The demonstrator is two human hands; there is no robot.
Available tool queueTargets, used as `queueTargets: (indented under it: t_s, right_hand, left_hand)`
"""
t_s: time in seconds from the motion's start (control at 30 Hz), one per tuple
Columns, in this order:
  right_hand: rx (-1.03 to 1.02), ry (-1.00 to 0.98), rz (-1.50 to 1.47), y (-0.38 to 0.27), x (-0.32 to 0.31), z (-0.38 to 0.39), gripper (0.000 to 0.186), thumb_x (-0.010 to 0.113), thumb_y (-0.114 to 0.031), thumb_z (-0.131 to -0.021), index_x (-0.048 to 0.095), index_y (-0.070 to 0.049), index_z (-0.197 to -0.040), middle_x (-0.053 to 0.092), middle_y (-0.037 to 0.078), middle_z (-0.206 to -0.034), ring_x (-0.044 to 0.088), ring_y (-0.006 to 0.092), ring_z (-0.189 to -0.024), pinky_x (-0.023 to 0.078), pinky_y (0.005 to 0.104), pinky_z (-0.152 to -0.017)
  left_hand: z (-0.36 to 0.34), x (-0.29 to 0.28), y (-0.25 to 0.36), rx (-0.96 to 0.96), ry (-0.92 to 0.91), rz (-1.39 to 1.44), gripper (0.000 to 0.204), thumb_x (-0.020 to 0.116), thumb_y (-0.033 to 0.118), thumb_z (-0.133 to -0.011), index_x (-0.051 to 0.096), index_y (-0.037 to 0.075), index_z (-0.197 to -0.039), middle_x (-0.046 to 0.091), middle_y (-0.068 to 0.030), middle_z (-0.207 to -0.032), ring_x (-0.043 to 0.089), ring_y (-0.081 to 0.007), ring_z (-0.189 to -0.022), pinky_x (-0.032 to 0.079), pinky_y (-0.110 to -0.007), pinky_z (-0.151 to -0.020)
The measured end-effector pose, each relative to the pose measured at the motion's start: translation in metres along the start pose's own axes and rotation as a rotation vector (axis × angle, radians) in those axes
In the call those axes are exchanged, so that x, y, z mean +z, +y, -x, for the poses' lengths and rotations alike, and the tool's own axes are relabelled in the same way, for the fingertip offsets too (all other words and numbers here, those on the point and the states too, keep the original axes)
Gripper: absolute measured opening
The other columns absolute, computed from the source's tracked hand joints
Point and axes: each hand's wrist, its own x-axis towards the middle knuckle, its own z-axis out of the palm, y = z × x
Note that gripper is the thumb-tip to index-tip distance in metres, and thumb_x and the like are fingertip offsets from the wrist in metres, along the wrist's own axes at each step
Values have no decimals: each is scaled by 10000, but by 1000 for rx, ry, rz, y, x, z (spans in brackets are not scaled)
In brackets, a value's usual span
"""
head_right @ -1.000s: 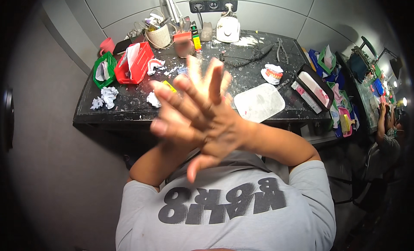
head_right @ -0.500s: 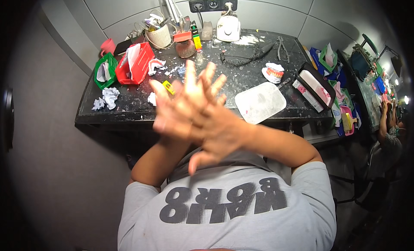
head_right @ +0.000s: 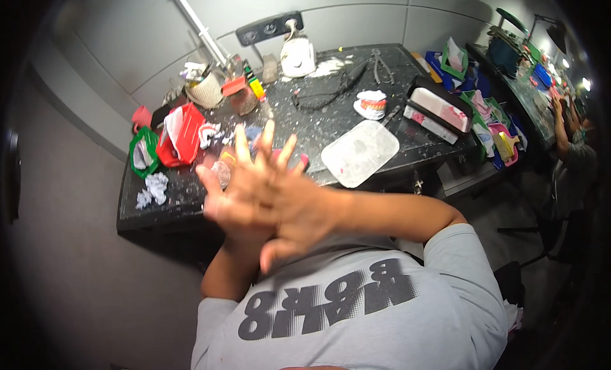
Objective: The person rolls a piece of pink dental wax between their palms, then presses the wax onto a white plaster dental model. They shape the wax with their fingers to align it with the dental cast while another person leans in to hold a different model nearby.
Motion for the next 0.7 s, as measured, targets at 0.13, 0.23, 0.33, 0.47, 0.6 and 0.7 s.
queueTargets:
  t_s: [0.13, 0.23, 0.33, 0.47, 0.6, 0.7]
  right_hand:
    - [-28, 30, -133, -6, -8, -20, 1024, 308, -870, -956, 365, -134, -1666, 196, 264, -1744, 79, 473, -1628, -85, 641, -1267]
    - [84, 14, -169, 18, 9, 9, 1095, 300, -884, -944, 302, -69, -1676, 131, 290, -1751, 97, 494, -1620, -35, 637, -1273]
    - [-169, 153, 62, -1, 10, -10, 1091, 250, -870, -961, 219, -69, -1701, 86, 290, -1757, 35, 494, -1626, -18, 630, -1277]
    - [52, 277, -90, 17, 6, -2, 991, 222, -782, -1015, 189, -76, -1709, 64, 301, -1756, 14, 462, -1639, -38, 620, -1280]
    - [-45, 127, 196, -6, 12, -5, 1017, 248, -828, -975, 171, -141, -1720, 27, 276, -1768, -10, 507, -1625, -17, 740, -1223]
    - [95, 286, 112, 8, -3, -4, 1024, 216, -832, -974, 203, -123, -1712, -12, 269, -1770, -51, 509, -1622, -58, 760, -1204]
  left_hand:
    - [9, -7, -25, -80, 76, 423, 969, 248, 889, -955, -28, 350, -1711, -3, -105, -1805, 41, -437, -1635, 40, -628, -1296]
    - [-6, -15, -30, 183, 25, 726, 973, 263, 862, -971, 75, 276, -1724, 25, -105, -1803, -26, -395, -1643, -29, -598, -1302]
    - [-14, -33, -5, 65, -222, 464, 951, 279, 853, -975, 104, 295, -1725, 40, -111, -1802, -41, -387, -1644, -53, -605, -1297]
    - [-10, -48, -10, 49, -167, 123, 953, 268, 889, -951, 73, 360, -1720, 6, -108, -1803, -62, -396, -1642, -19, -630, -1291]
    - [-16, -33, 1, 54, -67, 92, 969, 271, 897, -944, 43, 361, -1718, -14, -115, -1801, -45, -408, -1640, 12, -641, -1286]
    - [-18, -51, -17, 25, 3, 164, 981, 273, 902, -939, 21, 361, -1717, -29, -119, -1800, -33, -417, -1639, 35, -649, -1282]
